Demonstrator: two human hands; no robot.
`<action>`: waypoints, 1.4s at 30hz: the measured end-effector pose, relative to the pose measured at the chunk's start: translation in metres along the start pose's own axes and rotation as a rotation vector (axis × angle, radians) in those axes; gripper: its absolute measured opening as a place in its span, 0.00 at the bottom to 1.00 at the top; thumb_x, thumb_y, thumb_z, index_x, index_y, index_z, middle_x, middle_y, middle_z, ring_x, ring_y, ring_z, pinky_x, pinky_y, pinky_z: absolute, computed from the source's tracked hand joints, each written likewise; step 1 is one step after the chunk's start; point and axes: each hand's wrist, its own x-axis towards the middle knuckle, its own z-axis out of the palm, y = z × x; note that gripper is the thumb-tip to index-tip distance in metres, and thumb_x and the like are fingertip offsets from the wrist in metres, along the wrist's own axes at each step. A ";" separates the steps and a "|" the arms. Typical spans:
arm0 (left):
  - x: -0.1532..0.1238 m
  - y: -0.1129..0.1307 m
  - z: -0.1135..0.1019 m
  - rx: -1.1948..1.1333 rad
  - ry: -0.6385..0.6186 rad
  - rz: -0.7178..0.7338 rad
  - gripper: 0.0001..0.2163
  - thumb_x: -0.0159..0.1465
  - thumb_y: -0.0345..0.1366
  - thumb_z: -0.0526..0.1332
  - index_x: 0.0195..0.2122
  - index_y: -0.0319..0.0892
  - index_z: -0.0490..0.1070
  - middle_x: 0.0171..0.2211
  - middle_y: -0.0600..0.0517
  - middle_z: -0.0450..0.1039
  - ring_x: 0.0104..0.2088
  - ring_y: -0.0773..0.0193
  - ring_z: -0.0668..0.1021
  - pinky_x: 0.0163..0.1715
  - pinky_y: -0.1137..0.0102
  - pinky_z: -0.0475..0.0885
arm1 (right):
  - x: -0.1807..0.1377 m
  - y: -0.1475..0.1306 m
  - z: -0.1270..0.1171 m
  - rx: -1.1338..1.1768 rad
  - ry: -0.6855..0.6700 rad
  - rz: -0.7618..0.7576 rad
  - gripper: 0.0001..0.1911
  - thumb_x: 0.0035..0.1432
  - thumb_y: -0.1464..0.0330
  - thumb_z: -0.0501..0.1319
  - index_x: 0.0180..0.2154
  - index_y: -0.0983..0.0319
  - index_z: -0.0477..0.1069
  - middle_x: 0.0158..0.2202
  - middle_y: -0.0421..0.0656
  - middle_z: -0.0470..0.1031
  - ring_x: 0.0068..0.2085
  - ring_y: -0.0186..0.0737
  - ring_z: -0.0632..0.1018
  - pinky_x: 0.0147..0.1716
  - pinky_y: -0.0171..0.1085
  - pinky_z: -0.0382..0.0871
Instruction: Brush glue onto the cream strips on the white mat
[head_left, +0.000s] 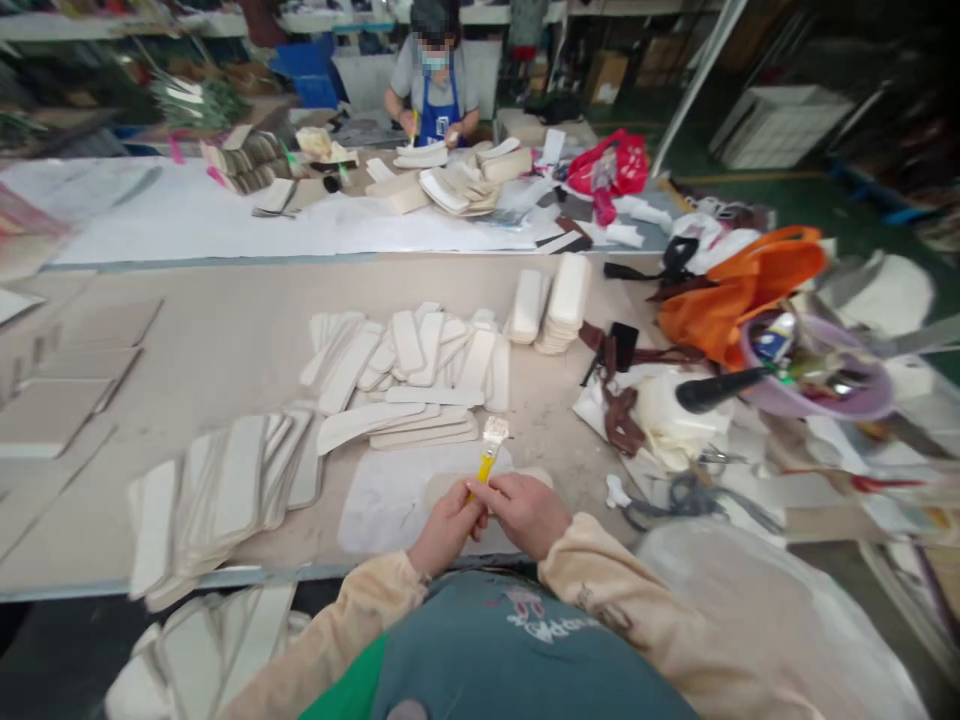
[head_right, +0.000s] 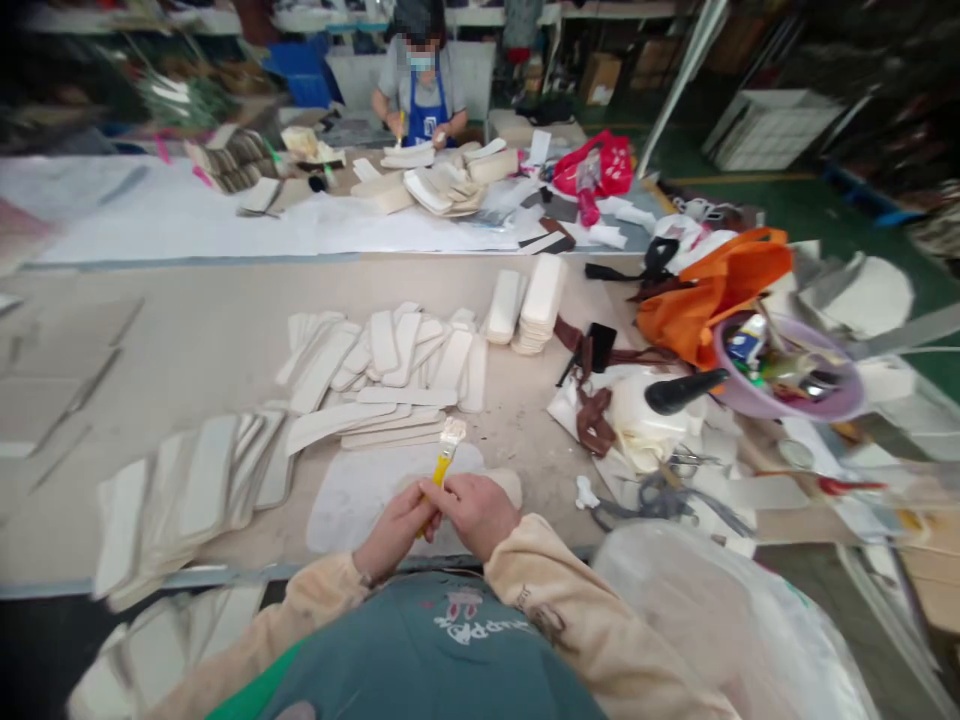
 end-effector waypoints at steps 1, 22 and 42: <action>0.002 0.003 0.006 0.093 -0.017 0.016 0.14 0.63 0.49 0.54 0.34 0.42 0.62 0.22 0.58 0.64 0.20 0.69 0.67 0.22 0.73 0.63 | -0.001 0.001 -0.001 -0.050 0.007 0.041 0.21 0.63 0.73 0.53 0.57 0.61 0.68 0.32 0.45 0.74 0.33 0.40 0.74 0.31 0.37 0.68; 0.030 -0.062 -0.059 0.800 0.182 0.453 0.17 0.61 0.48 0.59 0.46 0.43 0.73 0.45 0.43 0.74 0.47 0.52 0.76 0.50 0.55 0.72 | -0.110 0.069 -0.131 1.539 0.913 1.044 0.17 0.62 0.51 0.54 0.34 0.57 0.68 0.19 0.31 0.46 0.17 0.28 0.50 0.14 0.26 0.54; 0.031 -0.124 -0.082 1.069 0.209 0.368 0.28 0.57 0.41 0.63 0.58 0.40 0.63 0.58 0.36 0.65 0.58 0.44 0.70 0.57 0.48 0.67 | -0.197 0.195 -0.111 0.216 0.386 1.543 0.19 0.50 0.52 0.59 0.35 0.59 0.73 0.20 0.39 0.73 0.20 0.37 0.72 0.25 0.37 0.66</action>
